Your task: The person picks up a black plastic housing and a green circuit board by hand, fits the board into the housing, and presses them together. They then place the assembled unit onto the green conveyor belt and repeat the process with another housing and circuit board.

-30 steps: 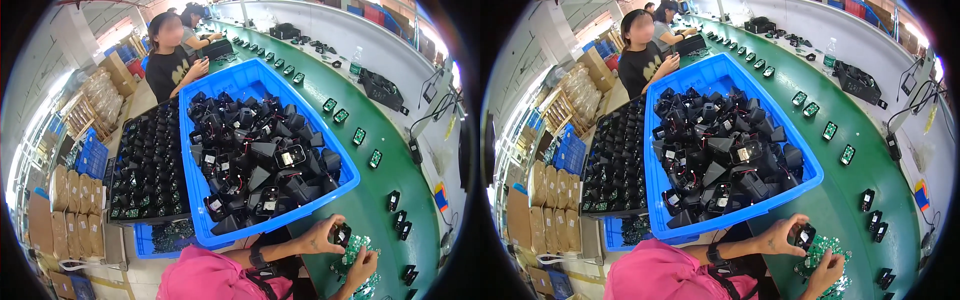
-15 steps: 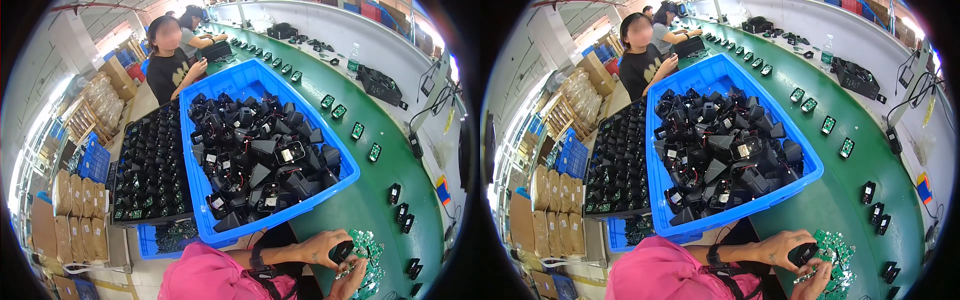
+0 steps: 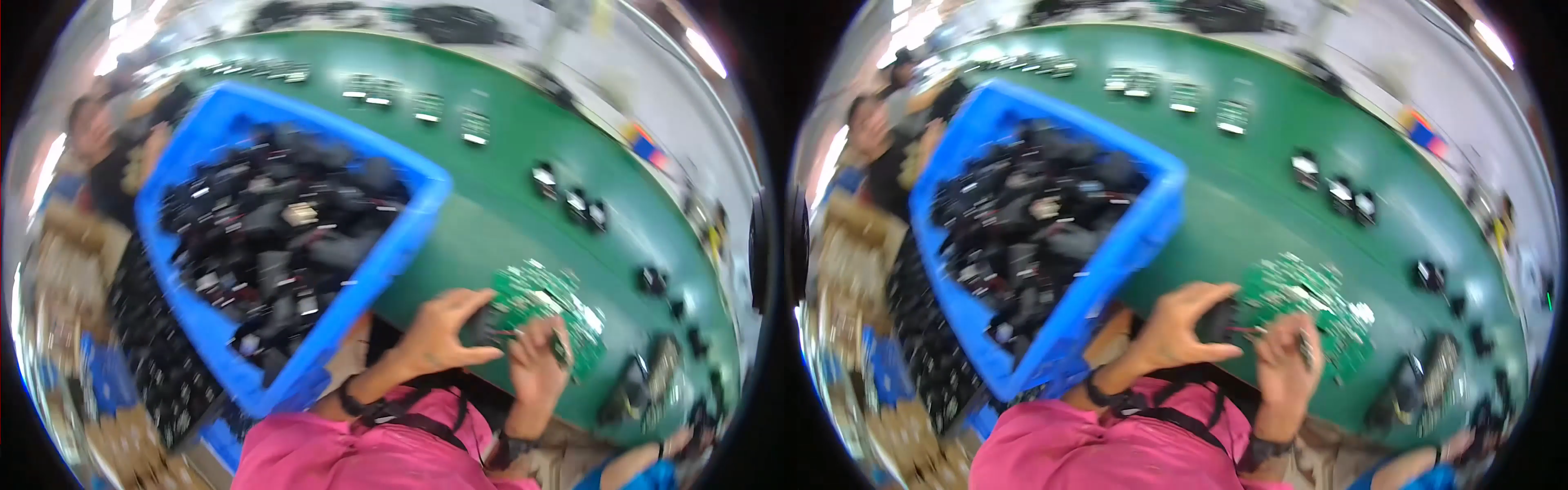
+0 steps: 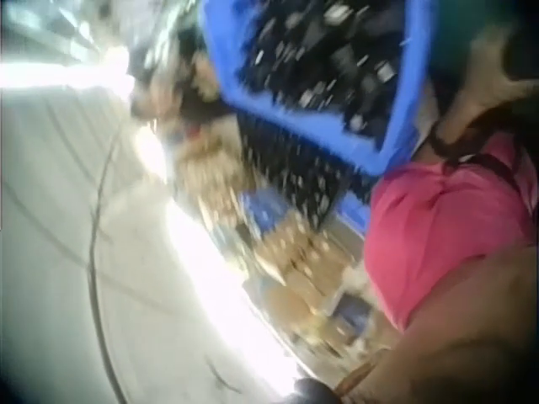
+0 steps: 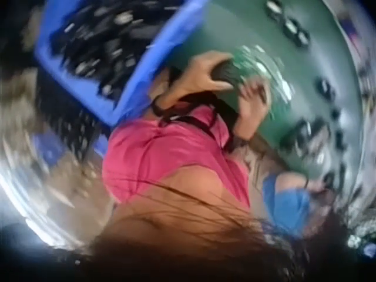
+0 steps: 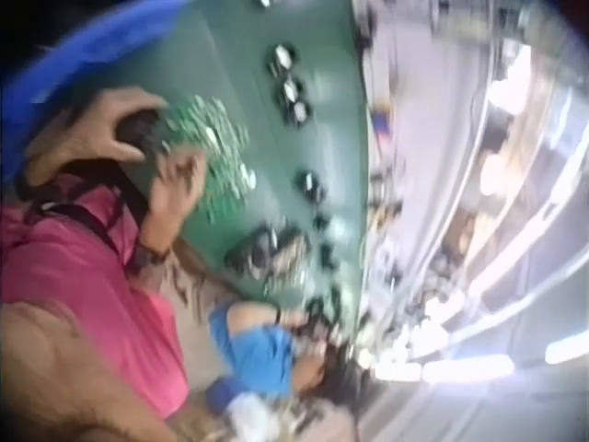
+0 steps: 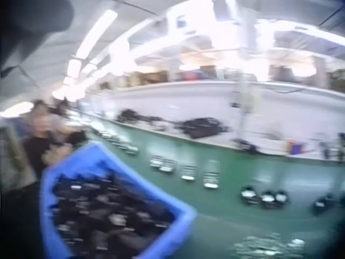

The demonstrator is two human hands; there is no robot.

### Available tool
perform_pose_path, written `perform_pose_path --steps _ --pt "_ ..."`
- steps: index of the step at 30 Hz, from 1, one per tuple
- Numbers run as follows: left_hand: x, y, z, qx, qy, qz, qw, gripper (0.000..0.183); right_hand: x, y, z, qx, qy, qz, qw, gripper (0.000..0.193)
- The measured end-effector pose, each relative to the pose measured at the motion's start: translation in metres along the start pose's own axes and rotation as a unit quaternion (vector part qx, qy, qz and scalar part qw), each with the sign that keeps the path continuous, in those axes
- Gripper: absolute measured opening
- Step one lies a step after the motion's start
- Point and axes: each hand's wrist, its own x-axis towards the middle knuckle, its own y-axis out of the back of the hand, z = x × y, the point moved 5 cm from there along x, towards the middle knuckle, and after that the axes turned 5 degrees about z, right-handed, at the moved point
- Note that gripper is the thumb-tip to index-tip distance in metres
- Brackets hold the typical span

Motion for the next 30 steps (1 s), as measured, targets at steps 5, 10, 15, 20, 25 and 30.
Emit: perform_pose_path --steps 5,10,15,20,25,30 --pt "0.010 -0.015 0.030 0.041 -0.046 -0.022 0.998 0.084 0.002 0.007 0.015 0.047 -0.102 0.007 0.994 0.028" --pt "0.013 -0.027 0.037 0.026 -0.064 -0.038 0.997 0.084 0.000 0.018 0.017 -0.035 -0.053 0.037 0.997 0.029" --pt "0.016 -0.029 0.039 0.023 -0.094 -0.043 0.994 0.085 0.002 0.019 0.027 -0.037 -0.061 0.160 0.985 0.030" --pt "0.015 -0.029 0.029 0.059 -0.065 0.000 0.996 0.085 0.003 0.014 0.031 -0.042 -0.037 0.154 0.986 0.028" --pt "0.015 -0.030 0.026 0.069 -0.046 0.017 0.996 0.085 0.005 0.018 0.035 -0.042 -0.061 0.155 0.985 0.029" --pt "0.018 -0.030 0.023 0.047 -0.029 0.021 0.998 0.085 0.004 0.017 0.034 -0.060 -0.057 0.196 0.977 0.026"
